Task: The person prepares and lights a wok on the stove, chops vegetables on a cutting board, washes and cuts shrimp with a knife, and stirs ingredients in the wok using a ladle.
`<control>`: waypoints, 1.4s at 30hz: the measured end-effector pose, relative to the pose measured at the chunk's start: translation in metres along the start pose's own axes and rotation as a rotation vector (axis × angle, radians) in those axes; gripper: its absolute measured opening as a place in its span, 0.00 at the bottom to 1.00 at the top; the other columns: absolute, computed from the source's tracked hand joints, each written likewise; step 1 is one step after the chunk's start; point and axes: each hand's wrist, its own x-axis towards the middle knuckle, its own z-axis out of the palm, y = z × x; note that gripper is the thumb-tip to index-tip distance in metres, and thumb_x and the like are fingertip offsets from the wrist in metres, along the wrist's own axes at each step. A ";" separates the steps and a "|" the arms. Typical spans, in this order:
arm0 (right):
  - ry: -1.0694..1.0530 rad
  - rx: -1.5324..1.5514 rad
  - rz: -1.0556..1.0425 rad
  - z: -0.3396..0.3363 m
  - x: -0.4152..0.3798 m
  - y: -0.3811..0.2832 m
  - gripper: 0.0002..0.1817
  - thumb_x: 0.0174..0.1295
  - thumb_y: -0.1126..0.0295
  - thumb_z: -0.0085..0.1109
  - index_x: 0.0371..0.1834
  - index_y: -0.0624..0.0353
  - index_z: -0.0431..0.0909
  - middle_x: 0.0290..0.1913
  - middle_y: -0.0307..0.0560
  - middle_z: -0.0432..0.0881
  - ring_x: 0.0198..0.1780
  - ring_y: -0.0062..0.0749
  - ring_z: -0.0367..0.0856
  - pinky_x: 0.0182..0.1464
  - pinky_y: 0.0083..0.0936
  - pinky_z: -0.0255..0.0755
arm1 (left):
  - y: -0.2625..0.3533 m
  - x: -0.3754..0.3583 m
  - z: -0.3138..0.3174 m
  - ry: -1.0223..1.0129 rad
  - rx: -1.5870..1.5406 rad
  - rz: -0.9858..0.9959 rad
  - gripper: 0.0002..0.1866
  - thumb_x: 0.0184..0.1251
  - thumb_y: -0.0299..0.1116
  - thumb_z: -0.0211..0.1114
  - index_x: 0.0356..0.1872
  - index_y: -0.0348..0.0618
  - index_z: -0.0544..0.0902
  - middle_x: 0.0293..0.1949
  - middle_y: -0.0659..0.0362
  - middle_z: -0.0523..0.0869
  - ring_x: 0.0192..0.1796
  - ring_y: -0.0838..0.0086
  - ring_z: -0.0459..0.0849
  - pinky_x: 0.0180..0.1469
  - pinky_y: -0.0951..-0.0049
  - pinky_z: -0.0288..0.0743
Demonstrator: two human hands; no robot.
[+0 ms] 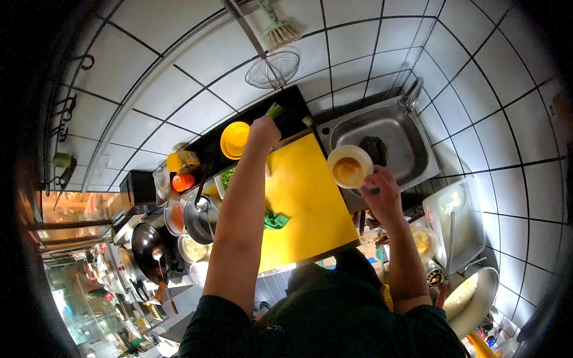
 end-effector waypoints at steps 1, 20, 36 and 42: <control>-0.001 0.020 0.007 -0.001 -0.001 0.002 0.15 0.53 0.77 0.74 0.41 0.60 0.78 0.60 0.55 0.77 0.53 0.40 0.84 0.52 0.33 0.80 | 0.007 -0.013 -0.005 0.136 -0.042 -0.016 0.12 0.57 0.35 0.66 0.38 0.38 0.88 0.42 0.45 0.89 0.48 0.52 0.88 0.52 0.57 0.83; -0.016 0.025 -0.011 -0.001 0.001 0.003 0.15 0.54 0.77 0.73 0.44 0.61 0.79 0.62 0.55 0.76 0.51 0.40 0.84 0.48 0.31 0.82 | 0.066 0.008 -0.001 0.215 -0.335 0.243 0.16 0.51 0.37 0.71 0.38 0.36 0.85 0.40 0.43 0.87 0.46 0.48 0.86 0.47 0.56 0.81; 0.032 0.025 -0.137 -0.004 0.025 -0.011 0.18 0.53 0.76 0.75 0.44 0.59 0.77 0.59 0.55 0.78 0.54 0.48 0.83 0.51 0.38 0.81 | -0.052 -0.111 0.210 0.150 -0.620 0.249 0.13 0.58 0.32 0.67 0.43 0.39 0.84 0.36 0.43 0.86 0.42 0.46 0.85 0.46 0.54 0.79; 0.060 0.030 -0.212 0.003 0.042 -0.020 0.17 0.52 0.79 0.74 0.43 0.61 0.77 0.58 0.56 0.79 0.51 0.42 0.85 0.49 0.32 0.82 | -0.048 -0.127 0.202 0.416 -0.323 0.267 0.18 0.61 0.38 0.68 0.49 0.38 0.83 0.41 0.43 0.85 0.46 0.43 0.83 0.48 0.50 0.79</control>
